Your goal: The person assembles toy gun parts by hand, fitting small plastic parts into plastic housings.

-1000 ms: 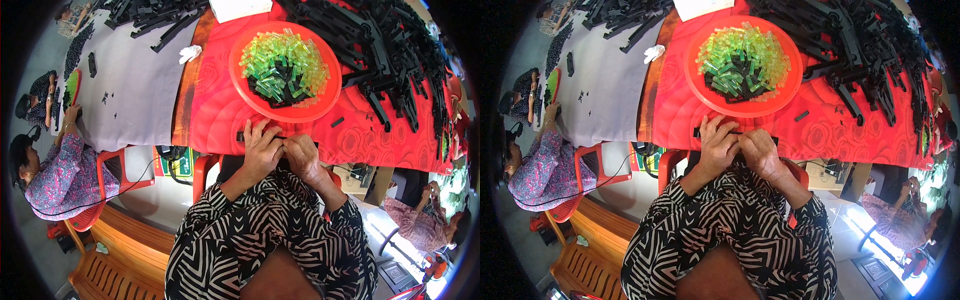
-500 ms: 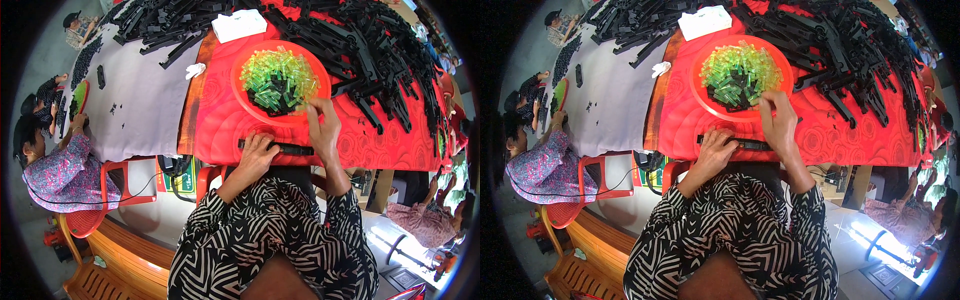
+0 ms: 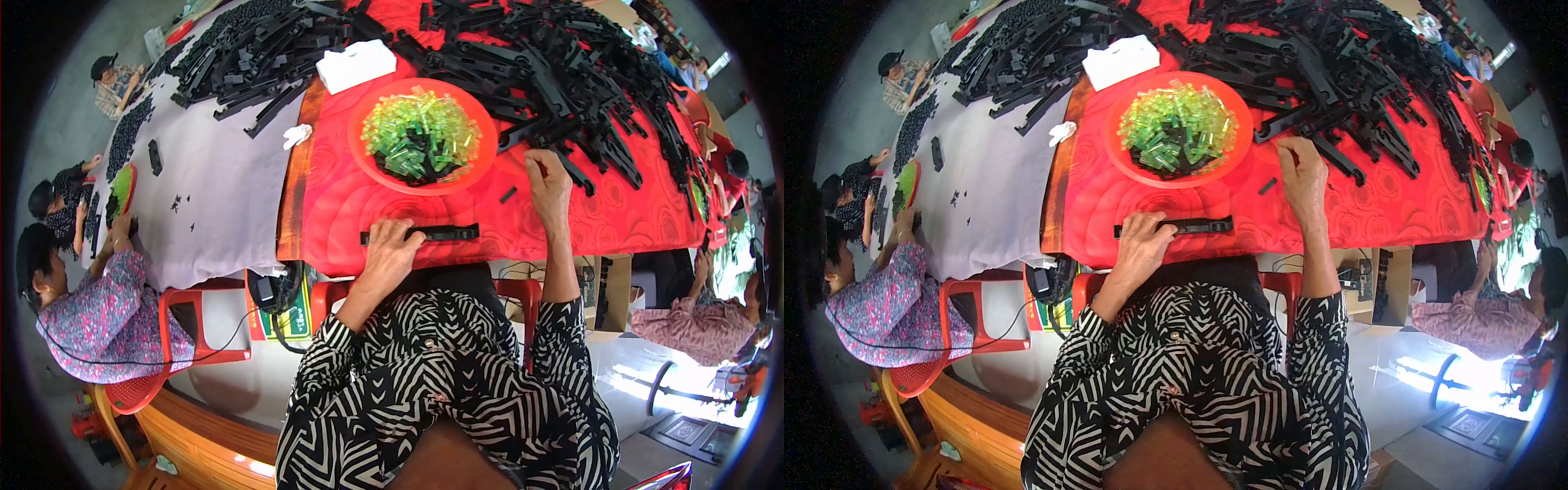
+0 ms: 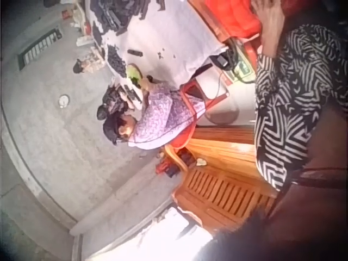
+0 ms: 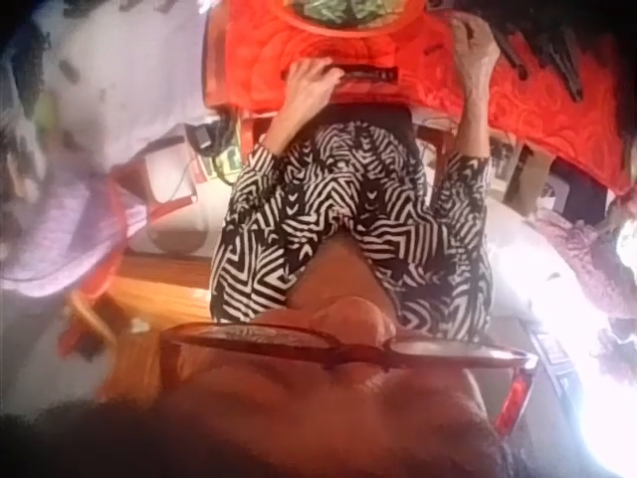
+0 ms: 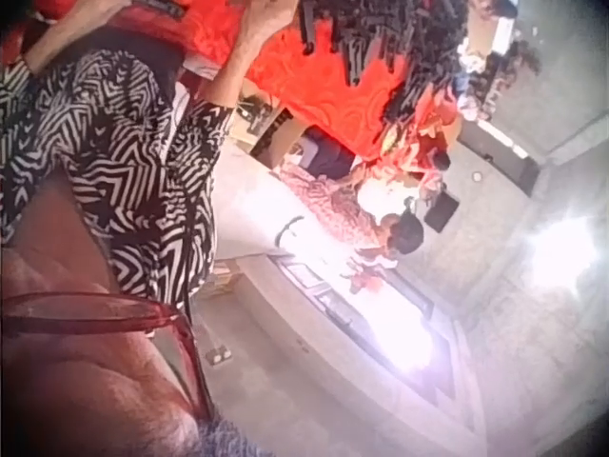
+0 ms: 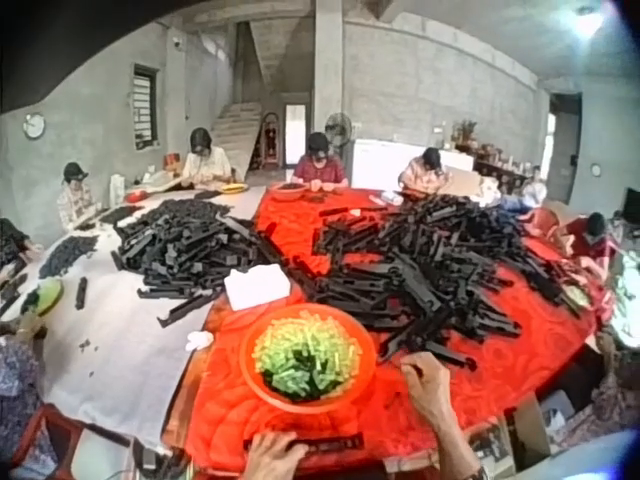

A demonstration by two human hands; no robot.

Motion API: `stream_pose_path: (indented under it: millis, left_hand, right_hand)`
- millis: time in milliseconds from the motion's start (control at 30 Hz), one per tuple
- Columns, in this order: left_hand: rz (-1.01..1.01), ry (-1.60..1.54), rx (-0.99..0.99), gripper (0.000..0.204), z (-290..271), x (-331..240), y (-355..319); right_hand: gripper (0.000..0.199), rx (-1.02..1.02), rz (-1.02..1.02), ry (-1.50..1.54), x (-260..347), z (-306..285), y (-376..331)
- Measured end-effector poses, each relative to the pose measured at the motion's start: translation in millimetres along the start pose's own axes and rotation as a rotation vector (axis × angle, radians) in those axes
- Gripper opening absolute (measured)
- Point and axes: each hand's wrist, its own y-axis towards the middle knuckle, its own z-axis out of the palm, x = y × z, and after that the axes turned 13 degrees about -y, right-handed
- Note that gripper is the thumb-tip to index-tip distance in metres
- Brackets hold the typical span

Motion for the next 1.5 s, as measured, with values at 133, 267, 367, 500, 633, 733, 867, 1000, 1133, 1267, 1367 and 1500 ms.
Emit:
stream_pose_path:
  millis: [133,267,367,500,633,733,867,1000,1133,1267,1367,1500]
  left_hand:
    - [0.004,0.039,0.009,0.018,-1,-1,1]
    - [-0.052,-0.048,0.026,0.034,-13,-12,5]
    - [-0.084,-0.062,0.010,0.038,-28,-16,12]
    - [-0.176,0.002,0.061,0.049,-43,-15,15]
    - [-0.198,0.018,0.118,0.051,-35,-8,11]
    - [-0.193,0.027,0.131,0.050,-31,-8,9]
    - [-0.173,0.064,0.125,0.043,-29,-3,5]
    - [-0.148,0.072,0.121,0.039,-28,-6,7]
    - [-0.117,0.097,0.102,0.037,-27,-10,9]
    - [-0.124,0.111,0.084,0.035,-29,-9,5]
    - [-0.100,0.114,0.077,0.034,-25,-8,6]
    - [-0.073,0.120,0.059,0.033,-33,-14,9]
  right_hand:
    - [0.014,0.091,0.079,-0.162,-44,-1,-35]
    - [0.027,0.125,0.097,-0.336,-52,23,-57]
    - [0.032,0.215,0.139,-0.473,-43,36,-58]
    - [0.031,0.239,0.124,-0.464,-49,38,-56]
    - [0.029,0.261,0.157,-0.390,-56,35,-54]
    - [0.029,0.250,0.175,-0.315,-55,39,-54]
    - [0.026,0.266,0.022,-0.317,-46,34,-53]
    - [0.021,0.288,0.023,-0.269,-55,29,-55]
    - [0.016,0.267,-0.009,-0.231,-61,23,-57]
    - [0.010,0.318,0.174,0.126,-35,11,-51]
    - [0.009,0.413,0.177,0.338,-3,4,-58]
    - [0.009,0.256,-0.253,0.174,51,14,-71]
